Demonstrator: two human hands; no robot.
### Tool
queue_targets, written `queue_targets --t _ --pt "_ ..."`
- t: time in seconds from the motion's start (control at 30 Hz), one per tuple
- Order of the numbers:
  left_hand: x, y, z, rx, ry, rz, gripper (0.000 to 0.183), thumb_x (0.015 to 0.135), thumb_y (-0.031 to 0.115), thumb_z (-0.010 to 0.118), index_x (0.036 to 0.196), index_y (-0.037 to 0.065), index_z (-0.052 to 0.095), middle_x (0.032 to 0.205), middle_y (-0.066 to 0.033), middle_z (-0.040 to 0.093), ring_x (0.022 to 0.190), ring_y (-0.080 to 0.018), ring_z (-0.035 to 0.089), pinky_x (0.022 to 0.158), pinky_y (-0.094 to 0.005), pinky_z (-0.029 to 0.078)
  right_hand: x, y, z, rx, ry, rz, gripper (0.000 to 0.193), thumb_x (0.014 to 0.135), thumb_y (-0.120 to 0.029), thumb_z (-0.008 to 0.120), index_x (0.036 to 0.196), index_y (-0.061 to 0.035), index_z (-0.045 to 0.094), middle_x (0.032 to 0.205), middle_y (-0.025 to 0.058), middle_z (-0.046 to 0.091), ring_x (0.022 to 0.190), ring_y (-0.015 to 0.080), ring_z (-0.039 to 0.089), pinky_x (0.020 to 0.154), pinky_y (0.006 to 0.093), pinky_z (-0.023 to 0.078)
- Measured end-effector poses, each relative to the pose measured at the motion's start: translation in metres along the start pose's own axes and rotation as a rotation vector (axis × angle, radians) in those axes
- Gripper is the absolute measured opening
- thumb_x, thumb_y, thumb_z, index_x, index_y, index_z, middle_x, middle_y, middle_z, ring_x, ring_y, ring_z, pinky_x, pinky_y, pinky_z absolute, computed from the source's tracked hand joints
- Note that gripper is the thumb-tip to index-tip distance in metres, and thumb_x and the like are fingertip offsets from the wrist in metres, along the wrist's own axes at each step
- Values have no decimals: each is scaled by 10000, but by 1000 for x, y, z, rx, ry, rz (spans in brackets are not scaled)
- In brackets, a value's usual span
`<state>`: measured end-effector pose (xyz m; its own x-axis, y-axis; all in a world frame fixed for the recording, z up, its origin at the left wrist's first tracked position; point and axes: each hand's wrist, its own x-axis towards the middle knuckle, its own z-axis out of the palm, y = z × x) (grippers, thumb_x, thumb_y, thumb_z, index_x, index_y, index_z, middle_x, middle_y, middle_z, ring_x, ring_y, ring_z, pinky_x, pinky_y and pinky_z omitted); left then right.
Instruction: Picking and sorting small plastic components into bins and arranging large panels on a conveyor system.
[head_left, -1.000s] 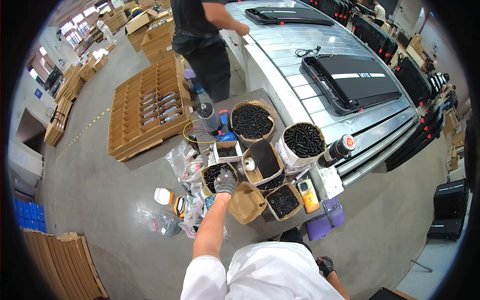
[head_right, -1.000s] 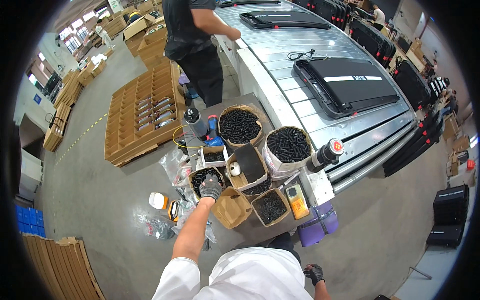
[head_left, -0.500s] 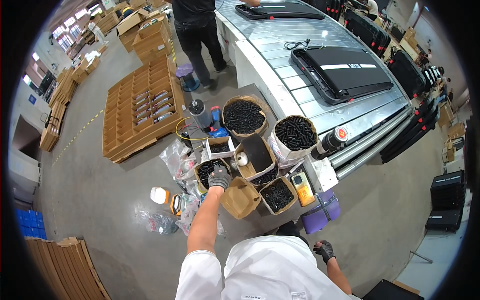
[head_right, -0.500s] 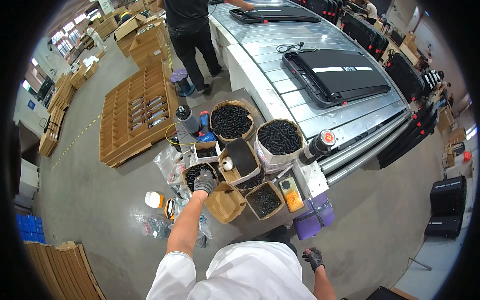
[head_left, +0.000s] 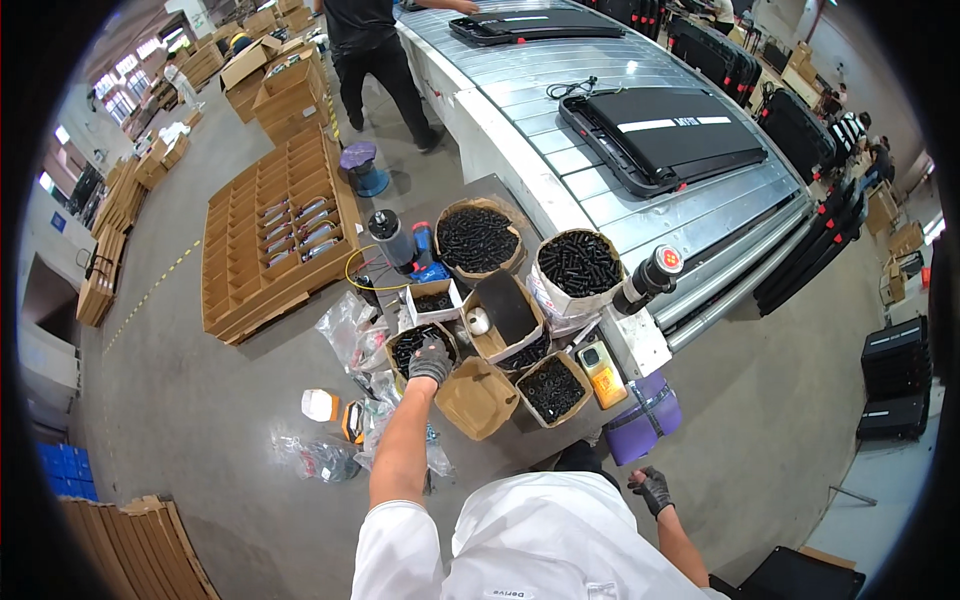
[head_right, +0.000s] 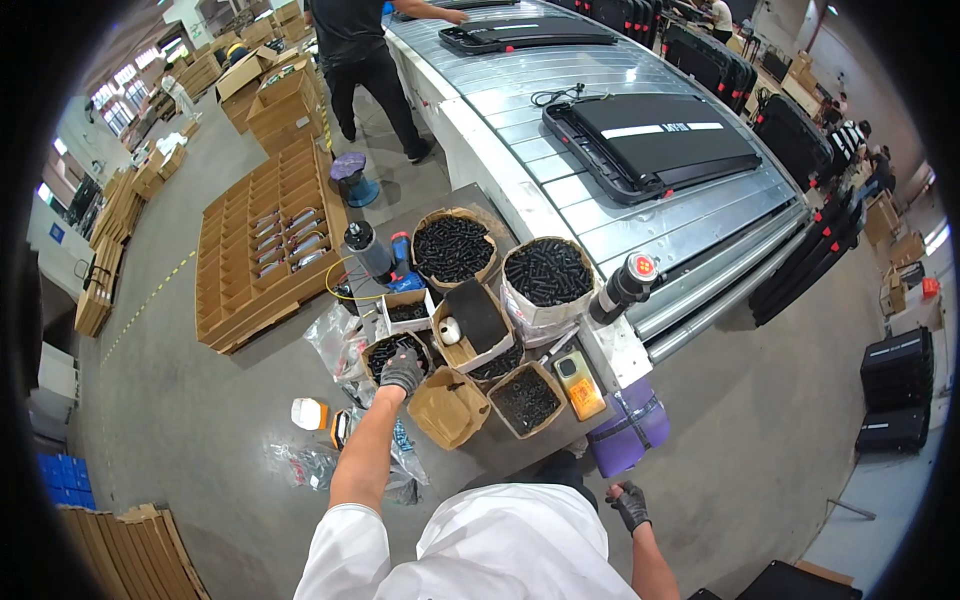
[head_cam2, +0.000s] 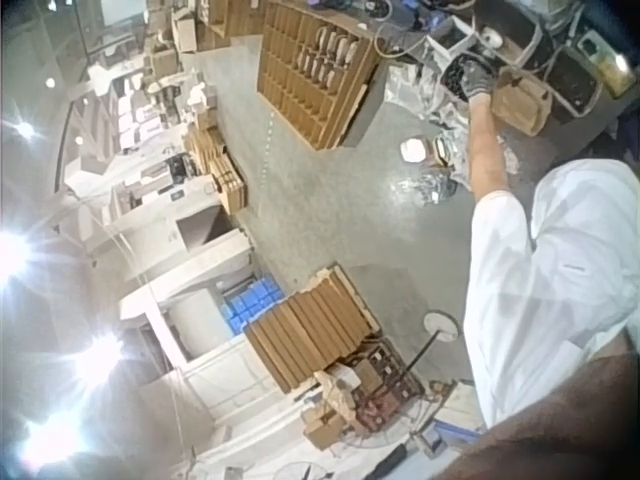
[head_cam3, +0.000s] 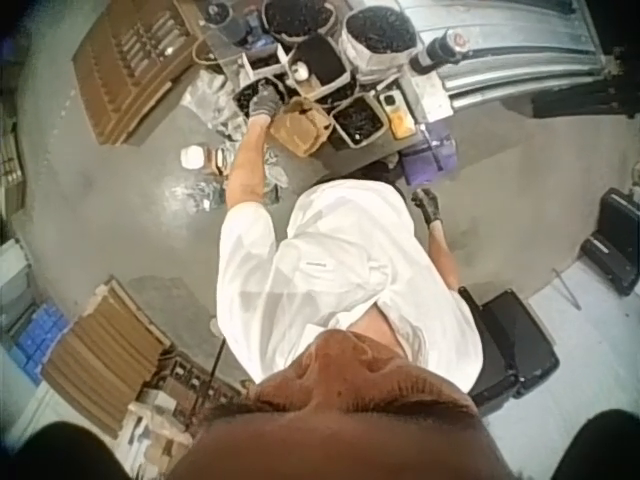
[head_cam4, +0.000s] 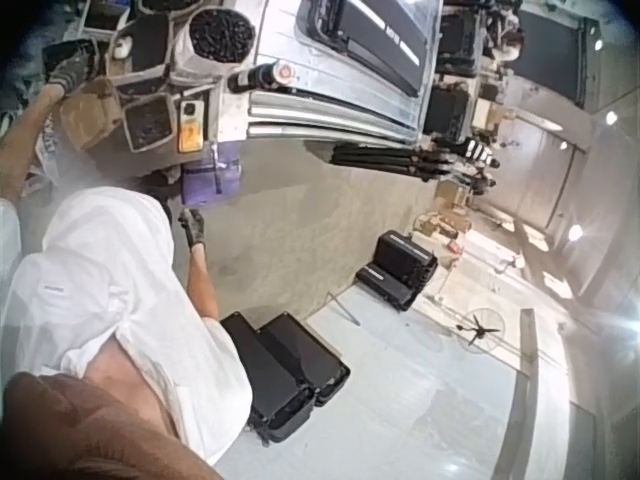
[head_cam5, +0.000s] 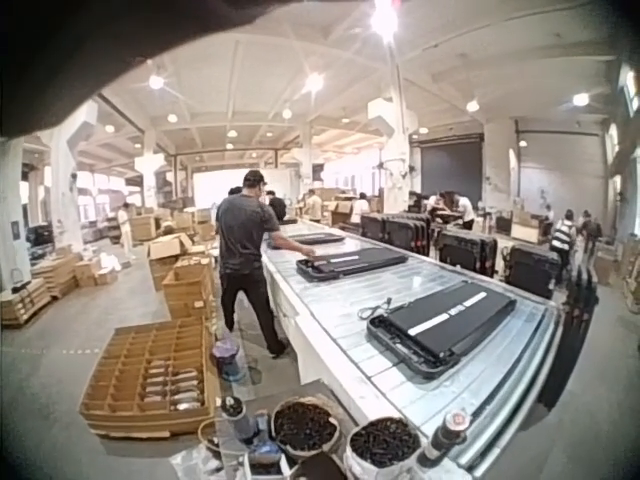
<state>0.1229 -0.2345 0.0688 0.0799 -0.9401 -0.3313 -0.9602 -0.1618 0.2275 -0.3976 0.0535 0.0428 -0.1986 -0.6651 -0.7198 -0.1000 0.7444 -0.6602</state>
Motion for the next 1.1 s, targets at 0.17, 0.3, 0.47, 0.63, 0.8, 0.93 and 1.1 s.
queue_targets --t 0.17,0.3,0.47,0.63,0.8,0.93,1.1 --pt "-4 -11 8 -195 76 -67 313 855 309 588 984 27 632 1090 -219 598 1019 -372 588 859 -454 473 10 -29 22 -5 -53 -88 272 899 -257 587 1016 -12 607 866 77 667 732 165 656 639 268 492" --pt "-20 -32 24 -538 405 10 324 819 288 648 971 2 653 975 -227 643 966 -390 599 830 -441 483 6 -70 50 -47 -129 -264 262 912 -256 569 1018 -21 613 866 68 669 785 153 644 679 270 496" --pt "-88 3 3 -1212 -93 -107 358 885 279 639 1057 -34 625 808 -92 682 678 -153 634 679 -297 504 -15 -152 108 -81 -339 -466 292 918 -277 577 1061 -24 607 904 63 664 830 134 622 732 270 496" --pt "-169 58 -7 -1405 -344 8 309 911 262 605 999 -34 625 752 -84 665 677 -155 632 634 -288 513 -26 -207 186 -151 -437 -666 365 891 -291 616 1159 -44 595 1083 79 607 981 159 578 834 285 469" --pt "-205 74 59 -1244 -216 19 297 913 264 603 981 -25 611 809 -83 644 725 -144 608 644 -304 519 -13 -201 223 -345 -627 -709 296 897 -211 573 1120 -16 598 991 92 648 935 182 602 836 326 476" --pt "-227 90 54 -1468 -408 -272 294 912 223 593 1051 -36 596 903 -70 628 799 -158 592 706 -309 526 7 -154 229 -418 -613 -639 216 880 -153 560 1035 -12 612 921 94 648 876 192 611 801 324 483" --pt "-229 77 129 -1846 -424 -491 283 922 202 568 1098 -14 617 956 -59 641 836 -145 594 681 -280 504 23 -106 246 -338 -518 -530 170 869 -133 568 989 -14 585 871 94 624 836 201 603 760 318 479"
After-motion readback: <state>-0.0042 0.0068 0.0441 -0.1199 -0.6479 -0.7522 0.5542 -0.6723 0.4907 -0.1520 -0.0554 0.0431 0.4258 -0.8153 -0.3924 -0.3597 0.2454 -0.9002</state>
